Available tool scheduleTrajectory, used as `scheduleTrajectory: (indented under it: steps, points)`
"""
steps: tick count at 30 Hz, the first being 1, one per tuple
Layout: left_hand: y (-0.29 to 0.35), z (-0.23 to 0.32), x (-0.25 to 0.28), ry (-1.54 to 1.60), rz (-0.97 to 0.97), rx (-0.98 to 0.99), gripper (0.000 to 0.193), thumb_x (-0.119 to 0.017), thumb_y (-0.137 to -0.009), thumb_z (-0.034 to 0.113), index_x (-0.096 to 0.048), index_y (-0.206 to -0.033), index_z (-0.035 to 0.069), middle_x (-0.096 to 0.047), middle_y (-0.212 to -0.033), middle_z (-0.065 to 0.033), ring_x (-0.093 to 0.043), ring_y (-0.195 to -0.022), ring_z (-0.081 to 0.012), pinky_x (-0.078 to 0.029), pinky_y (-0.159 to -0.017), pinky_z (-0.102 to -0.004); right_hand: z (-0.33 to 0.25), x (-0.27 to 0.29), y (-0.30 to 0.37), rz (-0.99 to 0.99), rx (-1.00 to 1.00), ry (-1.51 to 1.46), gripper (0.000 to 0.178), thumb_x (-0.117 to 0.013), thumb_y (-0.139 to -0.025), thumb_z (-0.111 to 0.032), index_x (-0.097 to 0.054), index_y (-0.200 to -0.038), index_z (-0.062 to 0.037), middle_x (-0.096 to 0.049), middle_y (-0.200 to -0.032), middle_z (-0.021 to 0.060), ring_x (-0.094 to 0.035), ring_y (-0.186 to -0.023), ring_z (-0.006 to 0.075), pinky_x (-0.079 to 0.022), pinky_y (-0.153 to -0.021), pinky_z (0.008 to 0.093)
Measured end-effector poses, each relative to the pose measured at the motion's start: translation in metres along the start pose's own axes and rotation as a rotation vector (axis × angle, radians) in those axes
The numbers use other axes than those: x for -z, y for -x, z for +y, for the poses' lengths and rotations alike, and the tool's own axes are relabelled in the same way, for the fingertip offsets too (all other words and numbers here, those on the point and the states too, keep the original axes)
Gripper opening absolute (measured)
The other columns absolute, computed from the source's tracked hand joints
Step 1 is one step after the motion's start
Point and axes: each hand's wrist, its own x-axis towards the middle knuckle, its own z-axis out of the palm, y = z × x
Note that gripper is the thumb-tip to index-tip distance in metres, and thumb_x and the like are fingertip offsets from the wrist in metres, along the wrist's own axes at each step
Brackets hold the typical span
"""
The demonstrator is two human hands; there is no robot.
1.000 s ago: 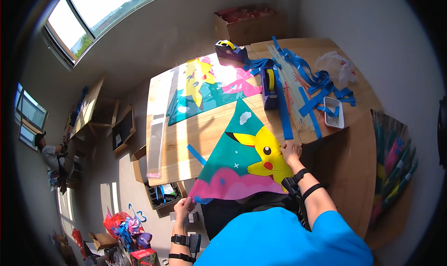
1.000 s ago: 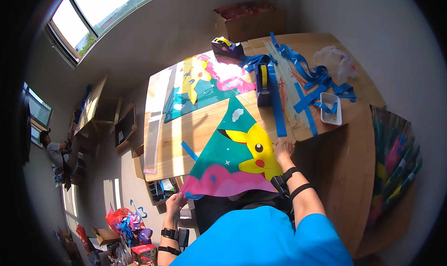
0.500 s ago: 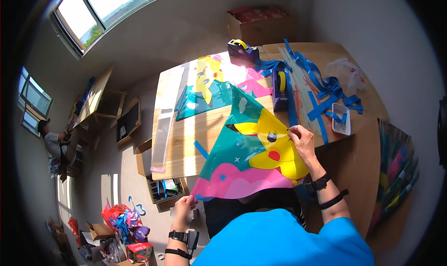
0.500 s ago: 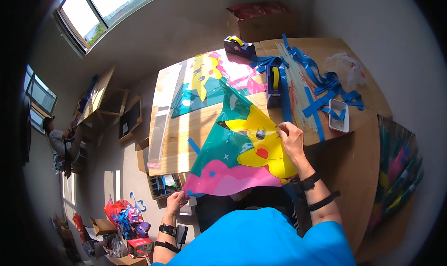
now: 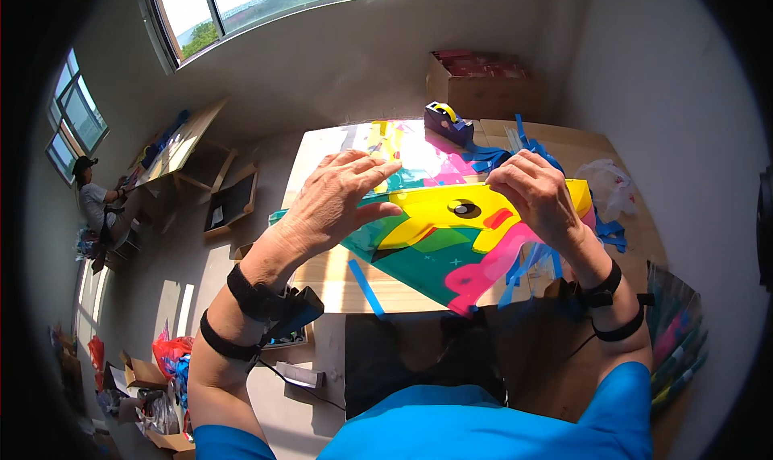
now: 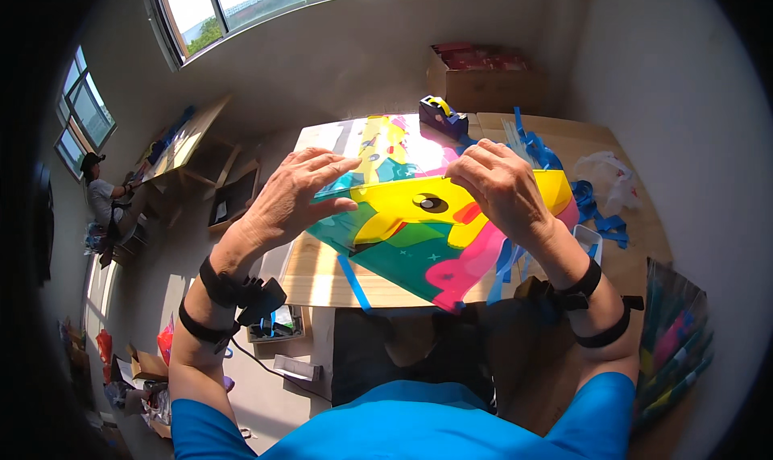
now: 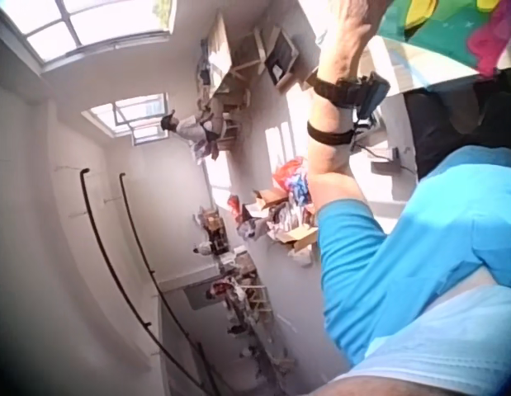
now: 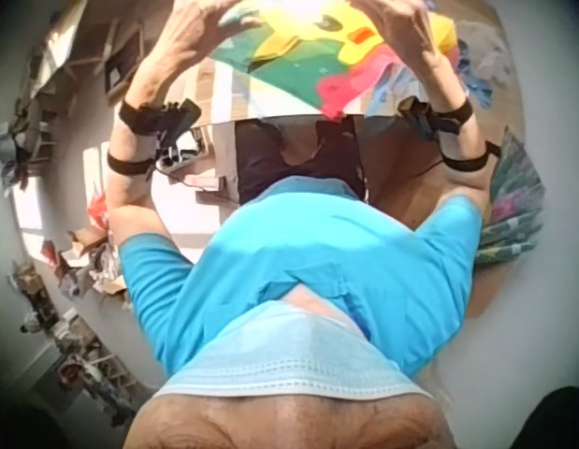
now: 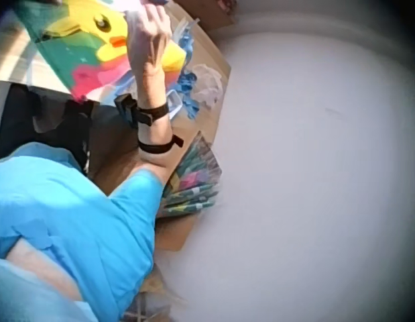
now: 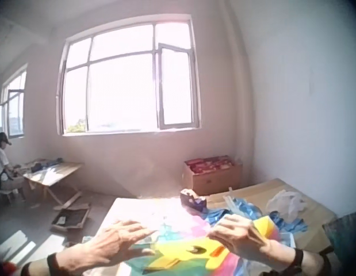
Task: The person is assembling and folding a colorful kite, using tape to secure components on a desk.
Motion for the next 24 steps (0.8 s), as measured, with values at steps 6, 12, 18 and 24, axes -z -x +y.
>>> scheduleTrajectory:
  steps: [6, 12, 18, 24]
  points:
    - [0.014, -0.006, -0.018, 0.124, 0.001, 0.070, 0.013, -0.071, -0.086, 0.010, -0.074, -0.098, 0.006, -0.072, -0.085, -0.0087, -0.070, -0.072, -0.0214, -0.058, -0.070, -0.0300, 0.009, -0.006, -0.022, 0.042, 0.179, 0.044, 0.014, -0.079, -0.078, -0.010, -0.067, -0.087, -0.0080, -0.068, -0.084, 0.0080, -0.068, -0.082, 0.0219, -0.058, -0.076, 0.0326]
    - [0.018, -0.022, -0.020, -0.224, 0.275, 0.040, 0.008, -0.068, -0.086, 0.010, -0.073, -0.090, 0.005, -0.069, -0.080, -0.0067, -0.069, -0.070, -0.0214, -0.056, -0.063, -0.0313, 0.002, -0.016, -0.012, 0.222, 0.081, 0.249, 0.039, -0.078, -0.081, -0.024, -0.064, -0.117, -0.0146, -0.056, -0.131, 0.0078, -0.056, -0.117, 0.0260, -0.046, -0.102, 0.0419]
    - [0.047, -0.051, 0.036, -0.549, 0.439, 0.141, 0.011, -0.068, -0.087, 0.015, -0.072, -0.092, 0.006, -0.067, -0.080, -0.0058, -0.068, -0.075, -0.0215, -0.056, -0.066, -0.0308, -0.036, -0.106, 0.072, -0.016, -0.051, -0.222, 0.045, -0.075, -0.082, -0.011, -0.056, -0.122, -0.0092, -0.055, -0.132, 0.0075, -0.067, -0.099, 0.0264, -0.058, -0.077, 0.0372]
    - [0.030, -0.089, 0.031, -0.719, 0.616, 0.226, 0.015, -0.067, -0.088, 0.013, -0.073, -0.100, 0.005, -0.070, -0.089, -0.0067, -0.070, -0.079, -0.0226, -0.056, -0.068, -0.0326, -0.048, -0.144, 0.136, -0.412, -0.848, -0.861, 0.085, -0.076, -0.084, -0.027, -0.026, -0.150, -0.0056, -0.042, -0.143, 0.0253, -0.070, -0.091, 0.0278, -0.054, -0.084, 0.0367]
